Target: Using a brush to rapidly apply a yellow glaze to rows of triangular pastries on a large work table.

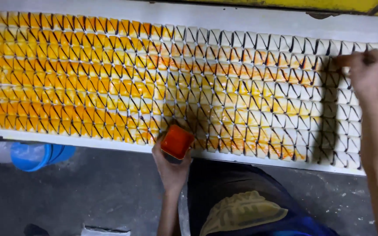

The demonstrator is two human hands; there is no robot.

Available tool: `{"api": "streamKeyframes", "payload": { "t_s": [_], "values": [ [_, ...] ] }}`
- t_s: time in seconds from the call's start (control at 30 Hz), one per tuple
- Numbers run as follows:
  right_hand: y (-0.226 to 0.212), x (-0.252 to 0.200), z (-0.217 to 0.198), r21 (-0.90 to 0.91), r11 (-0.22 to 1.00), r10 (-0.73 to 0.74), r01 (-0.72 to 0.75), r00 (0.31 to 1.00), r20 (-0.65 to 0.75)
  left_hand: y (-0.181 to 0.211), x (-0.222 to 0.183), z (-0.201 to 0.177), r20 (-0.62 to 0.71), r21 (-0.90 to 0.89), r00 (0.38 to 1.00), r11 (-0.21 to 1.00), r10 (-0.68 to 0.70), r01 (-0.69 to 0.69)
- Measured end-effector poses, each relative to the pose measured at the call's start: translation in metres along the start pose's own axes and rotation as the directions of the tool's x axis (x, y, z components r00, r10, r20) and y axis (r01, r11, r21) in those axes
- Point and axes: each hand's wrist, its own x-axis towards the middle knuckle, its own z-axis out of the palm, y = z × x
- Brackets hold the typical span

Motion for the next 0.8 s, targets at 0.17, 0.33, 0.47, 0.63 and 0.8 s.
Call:
{"api": "streamKeyframes", "payload": {
  "t_s": [0.17, 0.33, 0.47, 0.63, 0.8],
  "values": [
    [-0.171, -0.036, 0.127, -0.061, 0.996, -0.049, 0.058, 0.989, 0.139, -0.011, 0.028, -0.023, 0.061, -0.037, 0.992, 0.993, -0.112, 0.114],
    [-0.367, -0.094, 0.256, 0.239, 0.903, -0.399, 0.358, 0.905, 0.151, -0.031, 0.046, -0.04, 0.048, -0.068, 0.997, 0.995, -0.064, 0.068],
    [-0.455, -0.102, 0.312, 0.528, 0.75, -0.557, 0.398, 0.812, 0.178, -0.032, 0.047, -0.045, 0.005, -0.006, 0.999, 0.999, -0.033, 0.033],
    [-0.389, -0.032, 0.29, 0.627, 0.744, -0.365, 0.229, 0.926, 0.095, -0.037, 0.03, -0.028, -0.057, 0.003, 0.996, 0.998, 0.062, -0.062],
    [-0.233, 0.013, 0.145, 0.463, 0.884, -0.106, -0.062, 0.939, 0.328, -0.003, 0.008, 0.004, -0.058, -0.043, 0.997, 0.998, -0.055, 0.052]
  ]
}}
